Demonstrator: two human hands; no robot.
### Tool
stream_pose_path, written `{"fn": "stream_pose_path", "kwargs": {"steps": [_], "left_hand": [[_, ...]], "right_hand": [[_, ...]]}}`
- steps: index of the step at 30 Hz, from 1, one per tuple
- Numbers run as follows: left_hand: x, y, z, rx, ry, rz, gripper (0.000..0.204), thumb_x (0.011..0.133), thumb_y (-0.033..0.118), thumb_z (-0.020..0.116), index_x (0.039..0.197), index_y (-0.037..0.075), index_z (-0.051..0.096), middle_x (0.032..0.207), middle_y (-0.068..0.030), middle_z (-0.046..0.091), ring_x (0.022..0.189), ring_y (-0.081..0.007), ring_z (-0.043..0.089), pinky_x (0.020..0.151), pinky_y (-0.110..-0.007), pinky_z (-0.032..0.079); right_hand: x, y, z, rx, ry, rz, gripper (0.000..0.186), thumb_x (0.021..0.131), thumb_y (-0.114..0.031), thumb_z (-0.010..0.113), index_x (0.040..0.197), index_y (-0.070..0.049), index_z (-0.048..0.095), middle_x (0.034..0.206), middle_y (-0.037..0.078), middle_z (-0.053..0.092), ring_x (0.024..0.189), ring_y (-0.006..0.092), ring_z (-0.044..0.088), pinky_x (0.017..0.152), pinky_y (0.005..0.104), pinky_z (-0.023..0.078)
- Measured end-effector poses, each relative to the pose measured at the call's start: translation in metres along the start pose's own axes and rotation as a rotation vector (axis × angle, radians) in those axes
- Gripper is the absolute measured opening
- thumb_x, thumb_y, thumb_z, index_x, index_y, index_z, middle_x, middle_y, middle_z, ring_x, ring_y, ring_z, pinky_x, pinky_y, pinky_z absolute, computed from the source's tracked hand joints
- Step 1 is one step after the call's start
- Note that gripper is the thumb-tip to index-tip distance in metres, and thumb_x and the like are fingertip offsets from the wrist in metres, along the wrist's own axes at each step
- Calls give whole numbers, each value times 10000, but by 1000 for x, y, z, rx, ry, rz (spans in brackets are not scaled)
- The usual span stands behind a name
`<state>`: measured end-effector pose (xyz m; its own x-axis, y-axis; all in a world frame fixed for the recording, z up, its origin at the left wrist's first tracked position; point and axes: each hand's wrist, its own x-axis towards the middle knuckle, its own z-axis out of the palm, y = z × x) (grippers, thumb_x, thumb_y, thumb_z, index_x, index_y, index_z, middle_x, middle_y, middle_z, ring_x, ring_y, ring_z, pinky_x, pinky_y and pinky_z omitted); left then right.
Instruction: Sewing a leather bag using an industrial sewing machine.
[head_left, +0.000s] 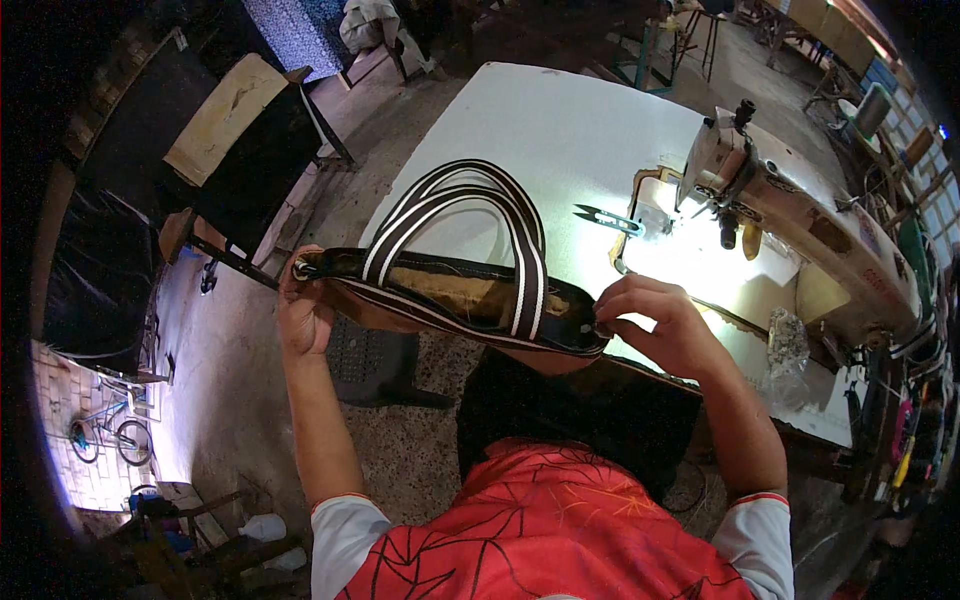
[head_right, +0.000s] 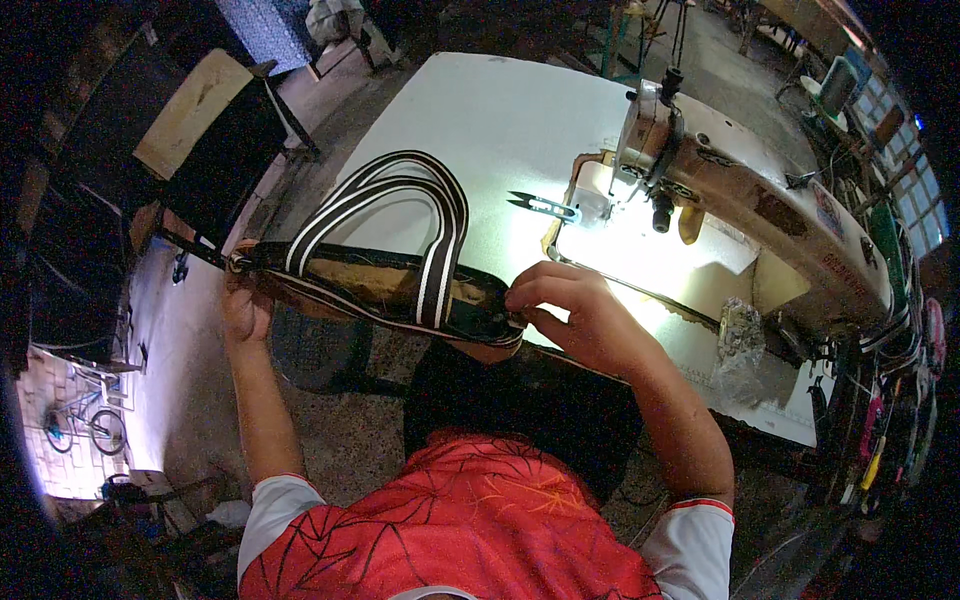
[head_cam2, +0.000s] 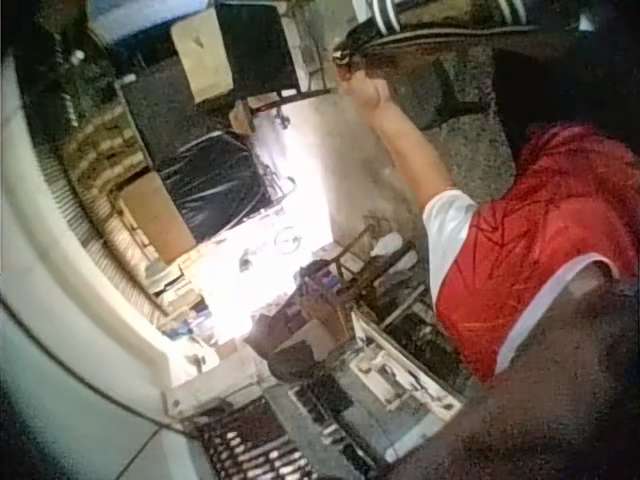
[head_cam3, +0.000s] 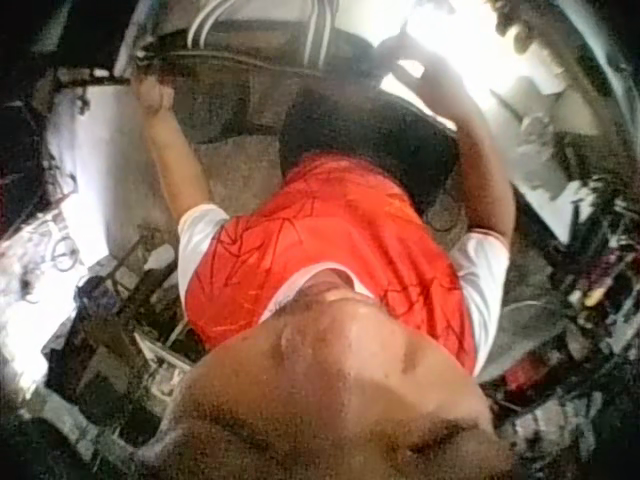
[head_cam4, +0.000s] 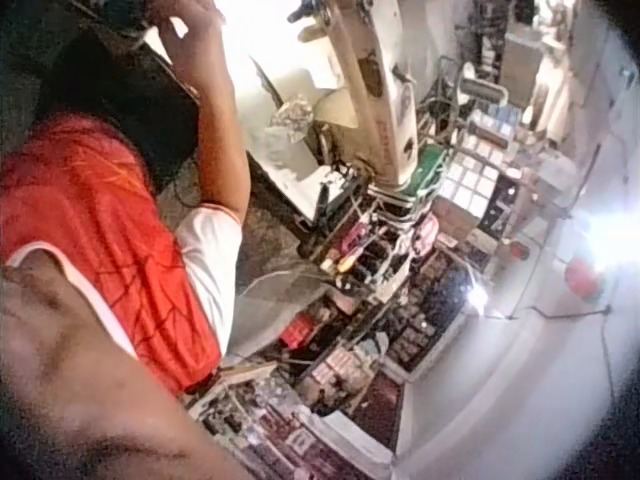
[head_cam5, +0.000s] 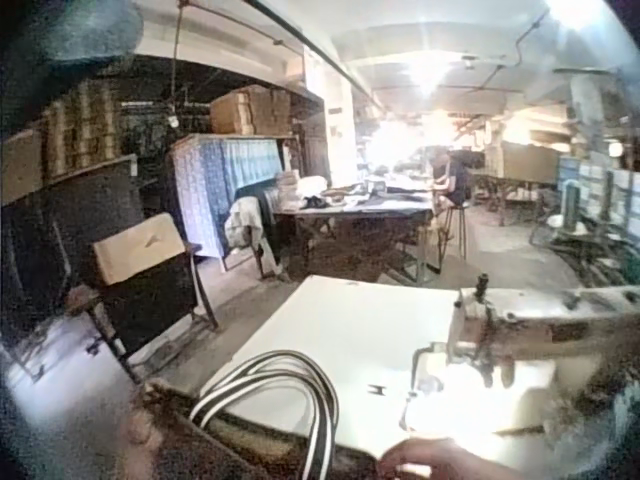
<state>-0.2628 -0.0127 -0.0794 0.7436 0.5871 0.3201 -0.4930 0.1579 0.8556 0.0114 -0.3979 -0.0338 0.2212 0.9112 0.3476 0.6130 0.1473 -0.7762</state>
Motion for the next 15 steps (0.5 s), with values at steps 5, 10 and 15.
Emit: {"fn": "stream_pose_path", "kwargs": {"steps": [5, 10, 15], "left_hand": [[0, -2, 5, 6, 21, -13, 442, 866, -6, 659, 1295, 18, 557, 1229, -72, 617, 1126, -220, 594, 986, -350, 474], [-2, -6, 6, -1, 15, -21, 451, 859, -24, 644, 1299, 15, 551, 1252, -80, 602, 1131, -224, 593, 983, -369, 486], [-4, -5, 8, -44, -25, -16, 462, 856, -10, 638, 1305, 7, 533, 1244, -86, 592, 1138, -231, 587, 990, -378, 484]], "right_hand": [[-3, -1, 5, -2, -143, 30, 244, 802, 16, 676, 1040, -26, 642, 1030, 133, 624, 960, 319, 633, 828, 387, 524], [-7, 4, 19, -1, -267, 114, 328, 788, -52, 716, 1104, -34, 629, 1094, 134, 594, 1029, 318, 605, 885, 382, 500], [-7, 7, 49, -16, -328, 110, 438, 773, -21, 645, 1203, -50, 569, 1196, 150, 555, 1120, 354, 559, 1006, 450, 423]]}}
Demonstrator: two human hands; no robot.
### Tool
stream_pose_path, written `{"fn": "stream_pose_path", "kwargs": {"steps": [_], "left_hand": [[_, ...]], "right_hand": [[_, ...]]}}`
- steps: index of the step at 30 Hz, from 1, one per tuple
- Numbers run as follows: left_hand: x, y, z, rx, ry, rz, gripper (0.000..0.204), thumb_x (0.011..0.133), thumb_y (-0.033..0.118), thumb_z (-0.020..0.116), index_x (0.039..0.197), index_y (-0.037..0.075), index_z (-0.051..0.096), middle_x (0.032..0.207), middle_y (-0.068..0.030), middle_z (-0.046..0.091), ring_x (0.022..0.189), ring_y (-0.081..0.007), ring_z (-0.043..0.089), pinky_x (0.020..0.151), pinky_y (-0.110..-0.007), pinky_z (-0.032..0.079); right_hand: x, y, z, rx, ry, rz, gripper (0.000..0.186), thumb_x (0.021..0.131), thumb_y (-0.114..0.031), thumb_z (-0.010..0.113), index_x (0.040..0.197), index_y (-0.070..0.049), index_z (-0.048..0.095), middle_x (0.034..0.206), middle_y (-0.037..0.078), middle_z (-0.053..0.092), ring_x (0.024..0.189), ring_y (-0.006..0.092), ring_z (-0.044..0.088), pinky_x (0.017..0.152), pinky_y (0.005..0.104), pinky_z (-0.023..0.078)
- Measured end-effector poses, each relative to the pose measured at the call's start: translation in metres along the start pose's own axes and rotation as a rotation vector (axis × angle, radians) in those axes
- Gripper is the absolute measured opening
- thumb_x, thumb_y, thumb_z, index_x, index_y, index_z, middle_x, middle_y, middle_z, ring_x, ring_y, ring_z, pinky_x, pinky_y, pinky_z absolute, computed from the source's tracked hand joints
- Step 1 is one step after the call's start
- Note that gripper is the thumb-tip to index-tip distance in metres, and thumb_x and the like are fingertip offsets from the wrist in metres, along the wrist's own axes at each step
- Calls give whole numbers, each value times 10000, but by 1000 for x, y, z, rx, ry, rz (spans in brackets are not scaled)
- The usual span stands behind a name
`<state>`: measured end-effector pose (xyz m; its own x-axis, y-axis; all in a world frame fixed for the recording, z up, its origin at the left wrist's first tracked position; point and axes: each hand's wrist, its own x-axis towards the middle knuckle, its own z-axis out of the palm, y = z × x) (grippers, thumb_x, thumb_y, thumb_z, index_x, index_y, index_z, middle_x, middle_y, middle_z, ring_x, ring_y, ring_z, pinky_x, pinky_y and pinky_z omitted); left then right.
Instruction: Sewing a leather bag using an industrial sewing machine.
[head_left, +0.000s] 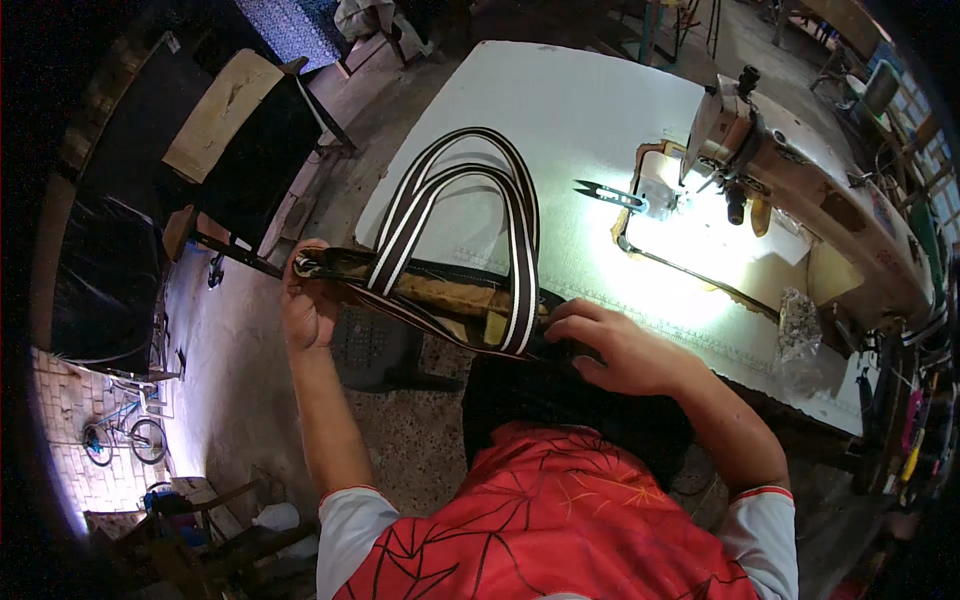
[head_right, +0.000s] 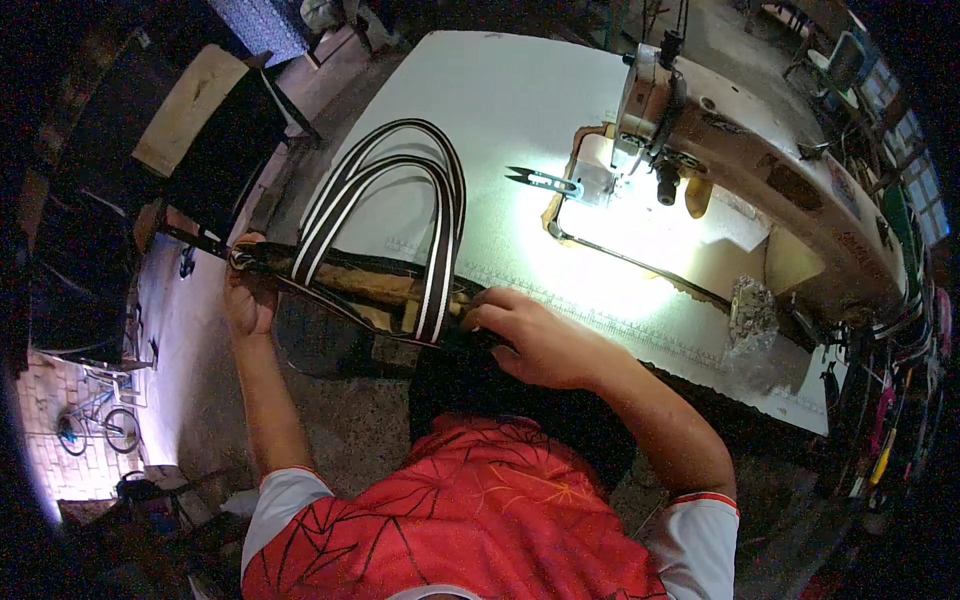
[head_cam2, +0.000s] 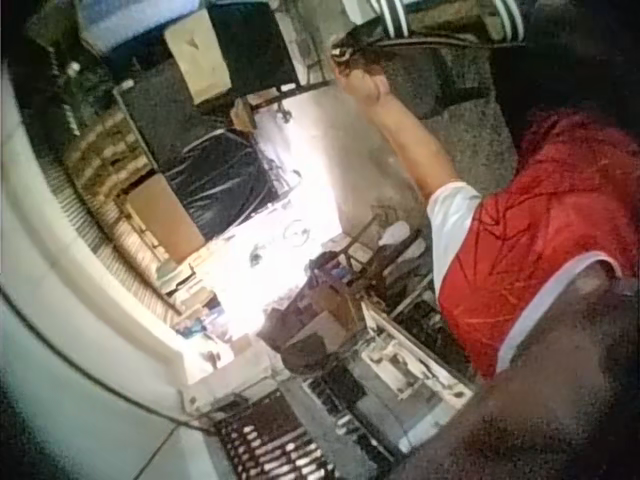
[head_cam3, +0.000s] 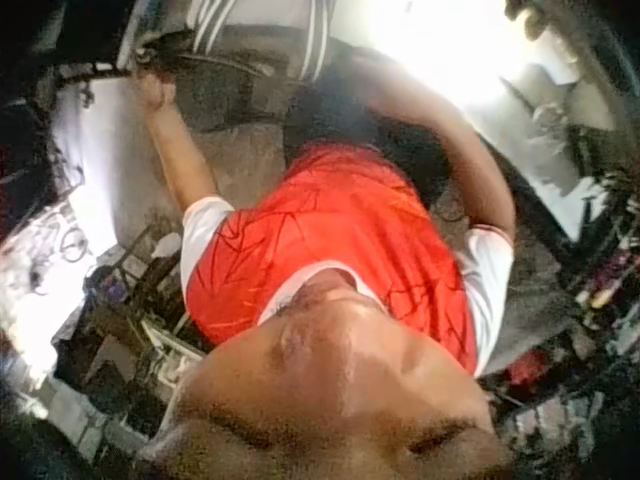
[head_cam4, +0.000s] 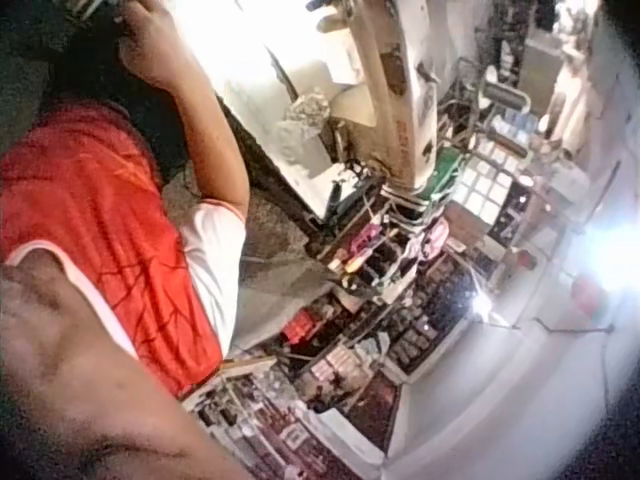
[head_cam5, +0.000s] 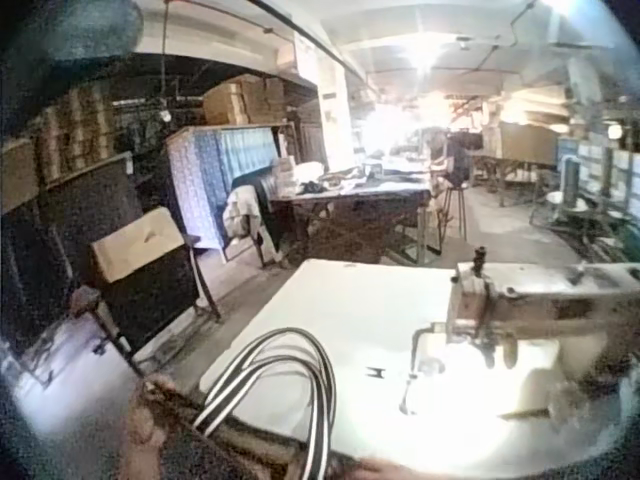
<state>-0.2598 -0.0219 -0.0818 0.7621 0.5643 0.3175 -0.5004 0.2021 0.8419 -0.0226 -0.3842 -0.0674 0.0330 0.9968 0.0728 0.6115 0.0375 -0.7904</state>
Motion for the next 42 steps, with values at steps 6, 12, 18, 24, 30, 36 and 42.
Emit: {"fn": "stream_pose_path", "kwargs": {"steps": [6, 12, 18, 24, 30, 36, 42], "left_hand": [[-4, -2, -4, 35, 4, 1, 448, 845, -45, 609, 1285, 29, 571, 1278, -84, 567, 1153, -236, 573, 1004, -383, 472], [1, 6, -5, 37, -26, 14, 472, 857, -77, 573, 1312, 49, 568, 1290, -87, 573, 1188, -243, 555, 1039, -388, 443], [9, 17, 3, 250, 18, 9, 485, 873, -81, 566, 1339, 52, 549, 1376, -100, 526, 1223, -236, 534, 1056, -388, 420], [2, 7, 91, 1251, 320, 196, 457, 854, -76, 584, 1300, 18, 552, 1271, -115, 570, 1212, -284, 533, 1045, -382, 412], [-39, -19, 208, 1322, -482, 369, 398, 757, 125, 743, 1118, 54, 590, 1083, -117, 592, 1037, -304, 564, 902, -423, 416], [-60, -71, 218, 1286, -395, 101, 458, 720, 117, 756, 1133, 39, 574, 1011, -141, 611, 981, -343, 565, 872, -441, 431], [-77, -79, 226, 1051, -256, -204, 440, 755, 68, 734, 1157, 11, 565, 980, -148, 633, 910, -304, 608, 773, -405, 496]], "right_hand": [[4, 9, 22, -175, -39, -134, 513, 729, 0, 573, 1236, -74, 567, 1213, 145, 570, 1162, 359, 530, 1106, 617, 235], [5, -1, 1, -135, -108, -65, 451, 729, -18, 579, 1176, -66, 619, 1099, 144, 630, 1121, 333, 565, 1052, 538, 334], [11, -9, -18, 192, 190, -93, 345, 770, 50, 573, 1101, -30, 628, 1016, 168, 642, 966, 349, 629, 849, 421, 504], [19, -14, -26, 61, 178, -125, 316, 756, 40, 577, 1066, -8, 624, 958, 169, 666, 859, 341, 661, 752, 401, 528], [39, -17, -15, 312, 76, 254, 364, 739, 19, 595, 1103, 15, 605, 861, 155, 683, 784, 225, 664, 717, 351, 530], [40, 1, -6, 438, 88, 260, 405, 769, 9, 629, 1170, 24, 577, 919, 130, 690, 829, 175, 658, 732, 316, 530], [22, 3, -5, 619, 20, 320, 464, 805, 118, 546, 1254, 7, 516, 1064, 92, 632, 927, 134, 635, 806, 277, 522]]}}
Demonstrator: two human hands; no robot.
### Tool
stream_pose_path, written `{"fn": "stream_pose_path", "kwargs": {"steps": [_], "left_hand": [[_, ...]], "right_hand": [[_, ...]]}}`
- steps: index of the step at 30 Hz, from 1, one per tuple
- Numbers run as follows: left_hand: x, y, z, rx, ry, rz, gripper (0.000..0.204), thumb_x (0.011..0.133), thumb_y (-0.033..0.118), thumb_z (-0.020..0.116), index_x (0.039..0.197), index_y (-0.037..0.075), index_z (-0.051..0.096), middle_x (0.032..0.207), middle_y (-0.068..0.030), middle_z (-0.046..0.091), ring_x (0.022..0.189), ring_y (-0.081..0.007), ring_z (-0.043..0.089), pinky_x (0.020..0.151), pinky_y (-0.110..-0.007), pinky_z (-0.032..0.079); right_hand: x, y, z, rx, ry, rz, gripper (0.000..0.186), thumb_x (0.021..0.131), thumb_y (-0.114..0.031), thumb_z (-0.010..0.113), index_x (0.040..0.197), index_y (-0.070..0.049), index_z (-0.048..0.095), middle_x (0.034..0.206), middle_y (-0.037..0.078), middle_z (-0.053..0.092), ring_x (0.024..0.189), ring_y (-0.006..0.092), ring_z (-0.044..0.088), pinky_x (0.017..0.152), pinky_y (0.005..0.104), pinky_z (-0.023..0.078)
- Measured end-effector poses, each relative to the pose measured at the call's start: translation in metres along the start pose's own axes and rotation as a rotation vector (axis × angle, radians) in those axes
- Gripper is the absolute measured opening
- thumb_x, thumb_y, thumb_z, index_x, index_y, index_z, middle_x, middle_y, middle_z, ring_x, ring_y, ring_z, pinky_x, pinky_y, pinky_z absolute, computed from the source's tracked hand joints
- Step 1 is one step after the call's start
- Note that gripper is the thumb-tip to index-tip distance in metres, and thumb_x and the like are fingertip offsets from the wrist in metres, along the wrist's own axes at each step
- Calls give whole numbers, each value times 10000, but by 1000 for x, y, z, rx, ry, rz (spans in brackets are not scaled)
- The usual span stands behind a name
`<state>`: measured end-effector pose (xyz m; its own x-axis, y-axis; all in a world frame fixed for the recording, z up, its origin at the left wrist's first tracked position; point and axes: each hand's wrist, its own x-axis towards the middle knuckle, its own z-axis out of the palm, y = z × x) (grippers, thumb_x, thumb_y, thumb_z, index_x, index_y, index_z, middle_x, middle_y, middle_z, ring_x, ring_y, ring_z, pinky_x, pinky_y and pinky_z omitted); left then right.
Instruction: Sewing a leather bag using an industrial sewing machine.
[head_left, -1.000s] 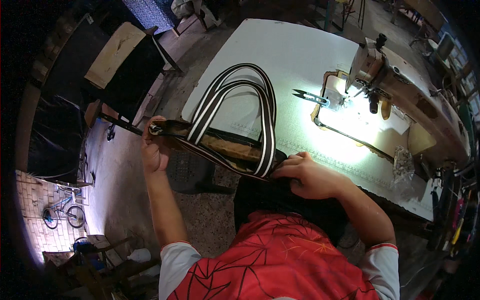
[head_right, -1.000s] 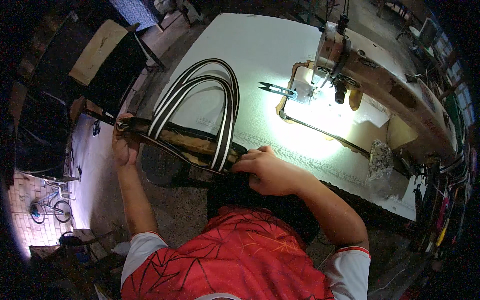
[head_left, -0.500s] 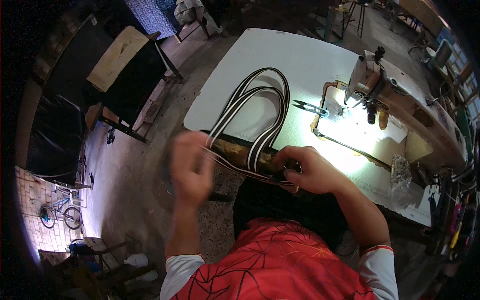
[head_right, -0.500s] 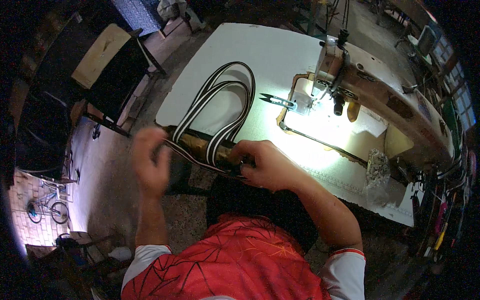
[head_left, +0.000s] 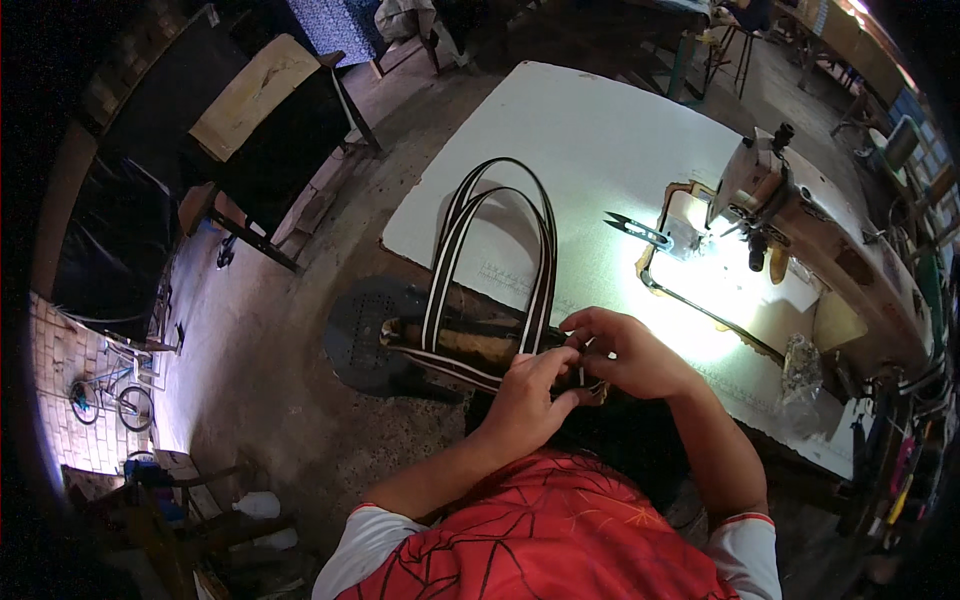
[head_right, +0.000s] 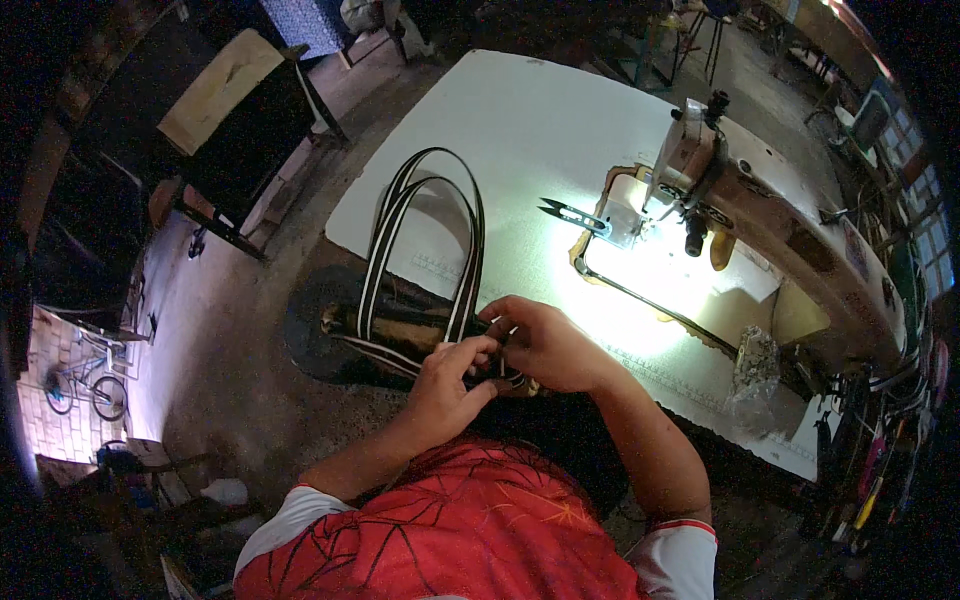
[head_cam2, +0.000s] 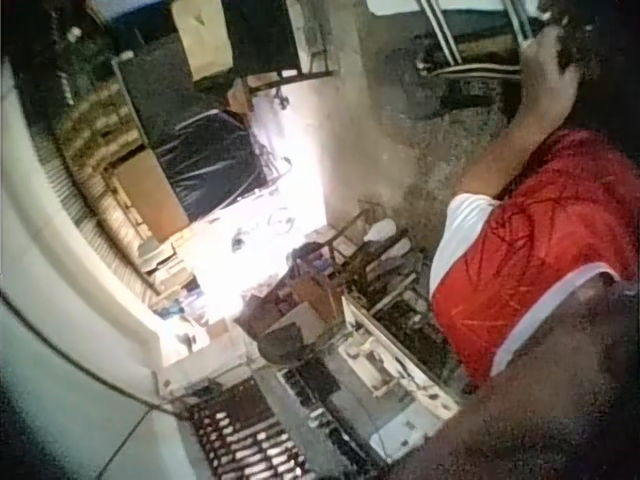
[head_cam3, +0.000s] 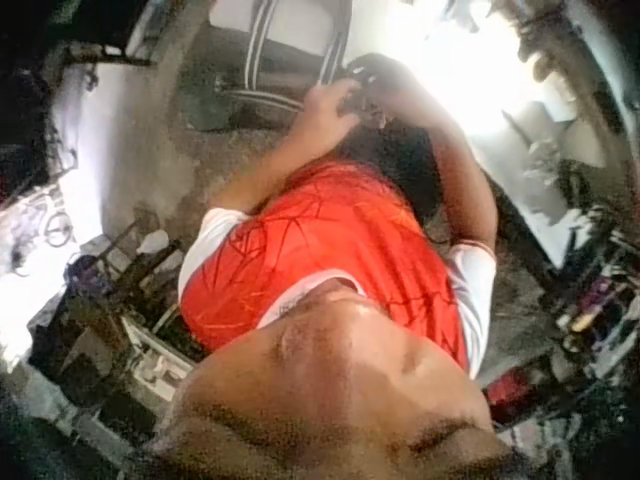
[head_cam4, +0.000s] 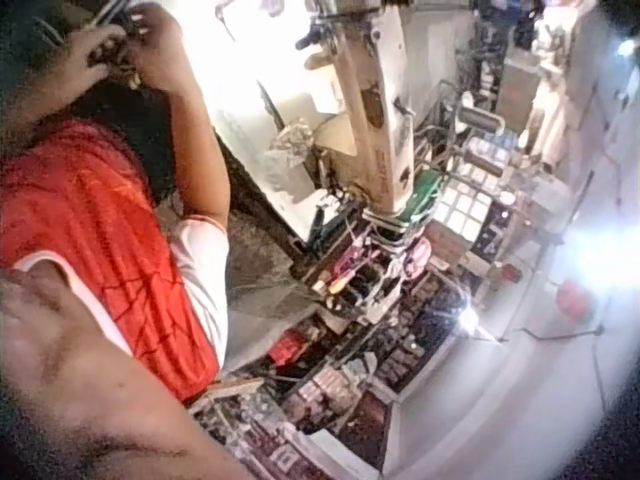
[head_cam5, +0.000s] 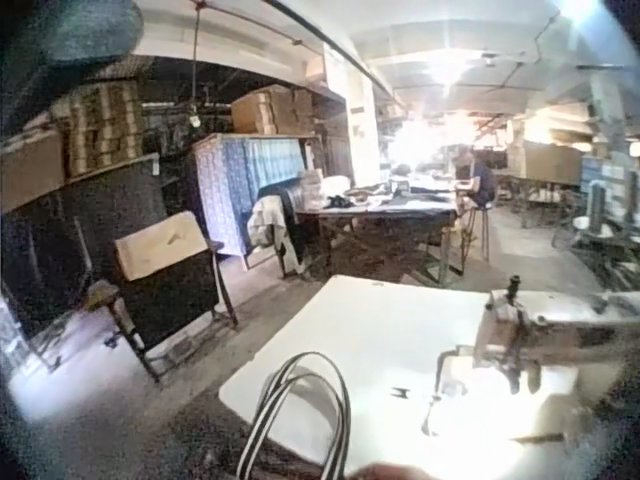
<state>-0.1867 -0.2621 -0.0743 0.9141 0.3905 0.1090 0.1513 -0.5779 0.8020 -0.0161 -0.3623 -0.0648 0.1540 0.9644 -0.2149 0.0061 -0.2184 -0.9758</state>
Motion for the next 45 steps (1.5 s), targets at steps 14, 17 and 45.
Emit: {"fn": "stream_pose_path", "kwargs": {"steps": [14, 17, 45], "left_hand": [[-4, -14, 10, -309, -45, -51, 207, 839, 124, 694, 976, -9, 616, 901, -164, 683, 856, -297, 668, 763, -385, 503], [-6, -23, 14, -497, -44, -193, 120, 891, 92, 646, 942, -16, 631, 841, -142, 679, 773, -189, 658, 703, -333, 506], [18, -1, 0, 24, 73, -38, 212, 921, 149, 627, 797, -7, 552, 651, -131, 605, 569, -224, 591, 524, -367, 422]], "right_hand": [[-31, 6, 20, -349, 120, -239, 515, 737, 84, 625, 1233, -21, 539, 1104, 111, 558, 925, 215, 620, 792, 321, 499], [-34, 14, 26, -341, 173, -336, 489, 743, 80, 627, 1213, -28, 546, 1072, 103, 553, 888, 219, 615, 794, 328, 493], [-45, -15, 18, -999, 291, -130, 143, 834, -159, 657, 848, -19, 684, 932, 123, 598, 848, 304, 641, 717, 427, 529]]}}
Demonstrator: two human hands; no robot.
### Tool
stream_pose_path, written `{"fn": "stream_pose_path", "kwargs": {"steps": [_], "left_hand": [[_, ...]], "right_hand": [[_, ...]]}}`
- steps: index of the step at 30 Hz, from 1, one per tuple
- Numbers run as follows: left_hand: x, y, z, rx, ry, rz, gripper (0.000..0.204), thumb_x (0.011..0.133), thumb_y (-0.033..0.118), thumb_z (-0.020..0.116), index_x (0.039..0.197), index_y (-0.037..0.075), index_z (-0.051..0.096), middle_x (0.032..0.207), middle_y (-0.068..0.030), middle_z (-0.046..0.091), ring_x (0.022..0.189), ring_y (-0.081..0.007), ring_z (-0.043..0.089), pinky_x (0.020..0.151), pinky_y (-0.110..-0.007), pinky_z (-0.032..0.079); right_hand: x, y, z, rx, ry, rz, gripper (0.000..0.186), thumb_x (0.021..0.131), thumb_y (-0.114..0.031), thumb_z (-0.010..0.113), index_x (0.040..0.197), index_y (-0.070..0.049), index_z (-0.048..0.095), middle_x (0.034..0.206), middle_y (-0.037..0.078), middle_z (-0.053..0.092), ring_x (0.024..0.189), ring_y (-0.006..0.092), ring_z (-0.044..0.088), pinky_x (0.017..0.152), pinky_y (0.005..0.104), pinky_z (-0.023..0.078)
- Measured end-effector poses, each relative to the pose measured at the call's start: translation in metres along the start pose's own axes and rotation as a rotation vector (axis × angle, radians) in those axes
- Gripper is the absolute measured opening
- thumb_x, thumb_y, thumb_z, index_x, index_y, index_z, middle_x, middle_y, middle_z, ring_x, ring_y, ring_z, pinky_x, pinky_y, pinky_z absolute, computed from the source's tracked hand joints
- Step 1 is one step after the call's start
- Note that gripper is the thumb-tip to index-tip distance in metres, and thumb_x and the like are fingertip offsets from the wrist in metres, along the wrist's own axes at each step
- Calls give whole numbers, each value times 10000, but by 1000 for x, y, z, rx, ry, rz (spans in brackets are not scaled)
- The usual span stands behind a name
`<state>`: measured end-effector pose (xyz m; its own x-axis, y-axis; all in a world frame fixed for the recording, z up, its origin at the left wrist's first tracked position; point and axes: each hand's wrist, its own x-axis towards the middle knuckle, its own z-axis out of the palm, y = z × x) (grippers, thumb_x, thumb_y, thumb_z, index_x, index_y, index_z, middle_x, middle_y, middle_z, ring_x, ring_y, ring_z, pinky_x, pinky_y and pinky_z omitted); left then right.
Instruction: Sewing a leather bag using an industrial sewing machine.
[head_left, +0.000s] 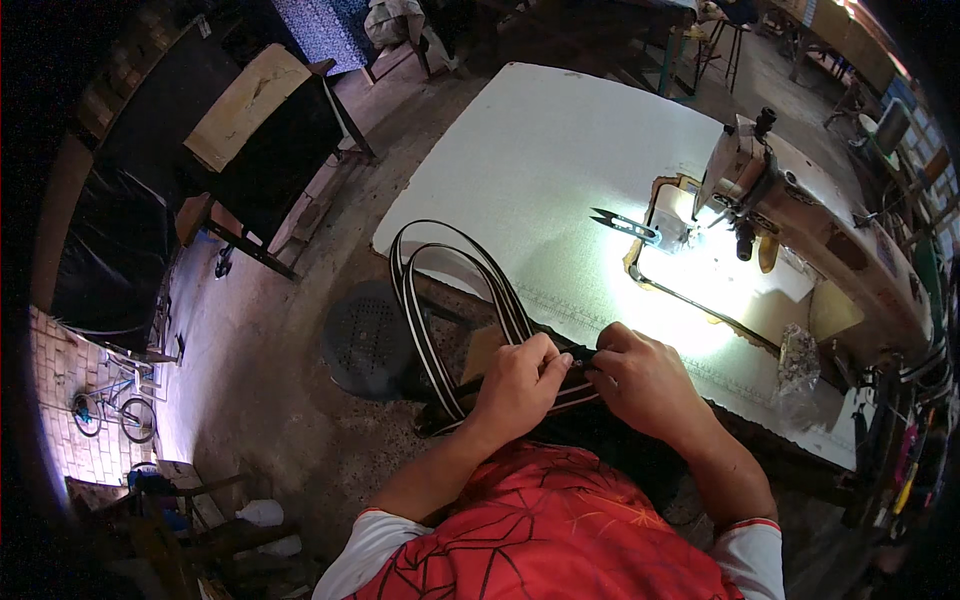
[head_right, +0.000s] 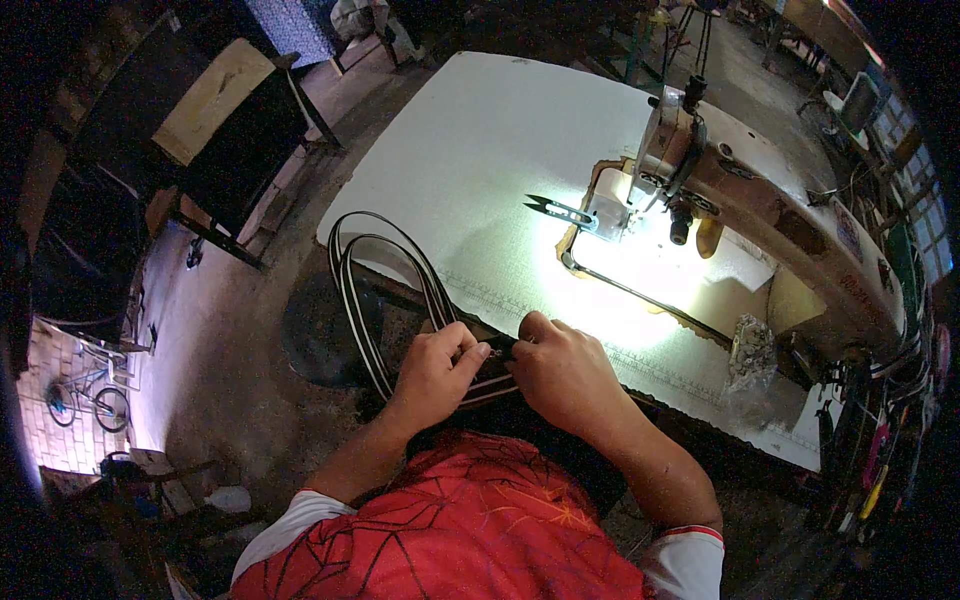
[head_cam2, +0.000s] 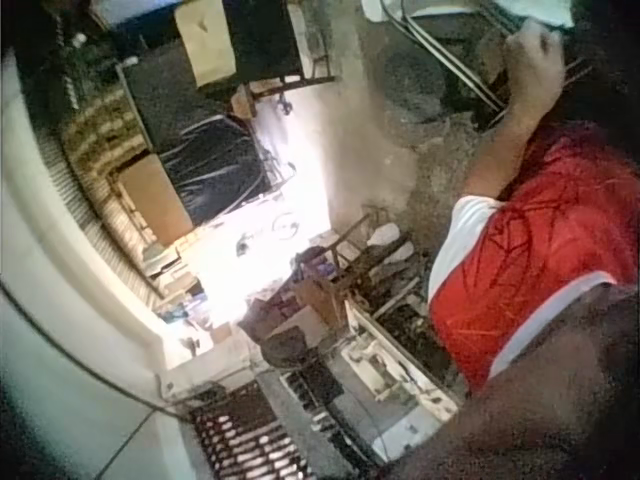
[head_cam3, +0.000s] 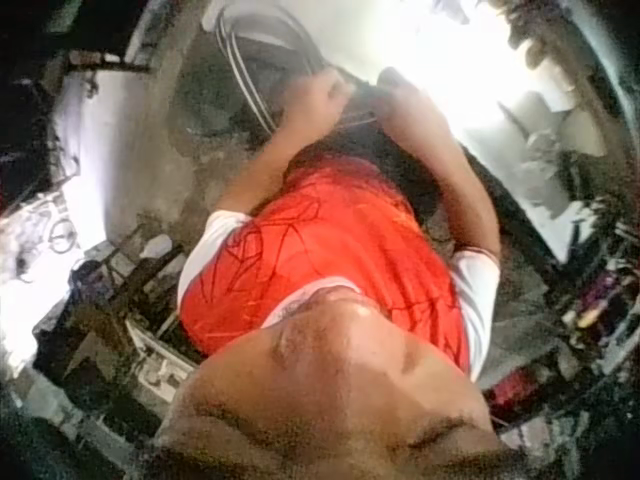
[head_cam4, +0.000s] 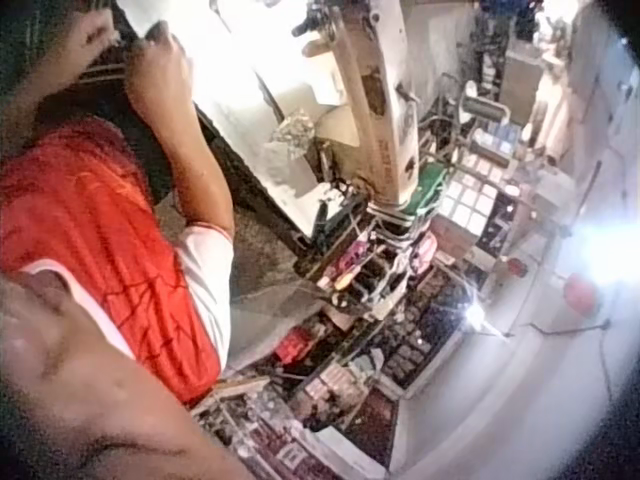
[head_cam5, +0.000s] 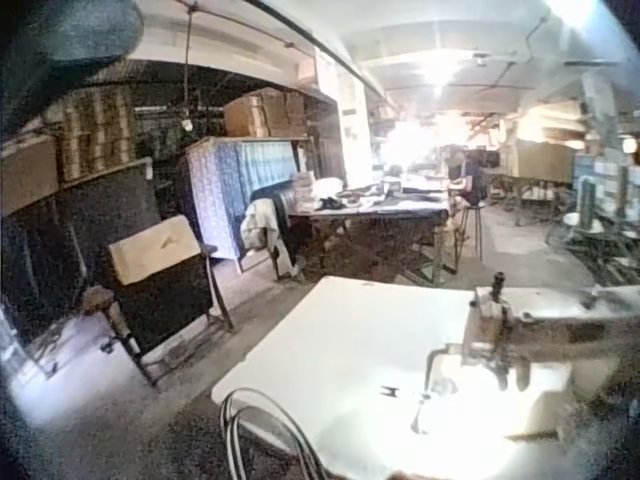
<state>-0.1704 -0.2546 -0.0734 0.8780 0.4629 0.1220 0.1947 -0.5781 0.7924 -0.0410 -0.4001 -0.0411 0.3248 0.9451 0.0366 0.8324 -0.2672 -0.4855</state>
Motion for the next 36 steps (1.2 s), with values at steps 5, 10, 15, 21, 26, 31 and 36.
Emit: {"fn": "stream_pose_path", "kwargs": {"steps": [5, 10, 15, 21, 26, 31, 36], "left_hand": [[10, 6, -2, -251, -81, -15, 222, 899, 156, 652, 785, -19, 577, 587, -114, 554, 530, -125, 508, 494, -344, 400], [10, 11, 4, -47, -71, 38, 222, 892, 165, 650, 794, -20, 577, 607, -180, 569, 526, -303, 584, 512, -409, 428], [5, 4, 3, -99, -117, -63, 237, 911, 180, 647, 786, -11, 585, 562, -49, 528, 532, -101, 508, 483, -328, 403], [13, 9, 4, -346, -265, -180, 217, 945, 172, 595, 824, -7, 587, 590, -28, 552, 539, -82, 516, 503, -287, 417], [15, 7, 8, -314, -412, -146, 264, 919, 186, 600, 766, -29, 585, 615, -196, 568, 550, -306, 591, 535, -397, 439], [14, 10, 9, -68, -255, 4, 292, 910, 202, 612, 734, -28, 578, 669, -243, 563, 613, -400, 592, 543, -445, 433], [9, 0, 13, -5, -220, 49, 299, 919, 206, 618, 746, -30, 559, 639, -210, 540, 509, -323, 521, 512, -409, 398]], "right_hand": [[-1, 2, 3, 128, 203, -131, 115, 776, -85, 683, 862, -11, 664, 930, 106, 619, 835, 306, 636, 710, 410, 527], [-9, 8, -4, 21, 28, -29, 144, 767, -59, 690, 900, -16, 658, 931, 101, 616, 879, 313, 622, 740, 414, 524], [-8, 14, -3, 63, 34, -92, 125, 815, -139, 662, 868, -26, 648, 937, 98, 608, 872, 289, 618, 733, 410, 525], [-9, 24, 7, 213, 130, -139, 123, 783, -81, 682, 881, -14, 648, 942, 107, 607, 874, 302, 612, 751, 404, 515], [-11, 23, 3, 84, 81, -144, 103, 796, -105, 642, 854, -20, 634, 936, 101, 590, 875, 292, 601, 734, 418, 514], [-11, 23, 0, -12, -12, -141, 91, 810, -115, 613, 834, -28, 616, 931, 95, 579, 849, 282, 595, 707, 410, 517], [-12, 23, 1, -30, -29, -147, 95, 815, -129, 618, 836, -37, 620, 926, 95, 576, 845, 280, 593, 702, 408, 516]]}}
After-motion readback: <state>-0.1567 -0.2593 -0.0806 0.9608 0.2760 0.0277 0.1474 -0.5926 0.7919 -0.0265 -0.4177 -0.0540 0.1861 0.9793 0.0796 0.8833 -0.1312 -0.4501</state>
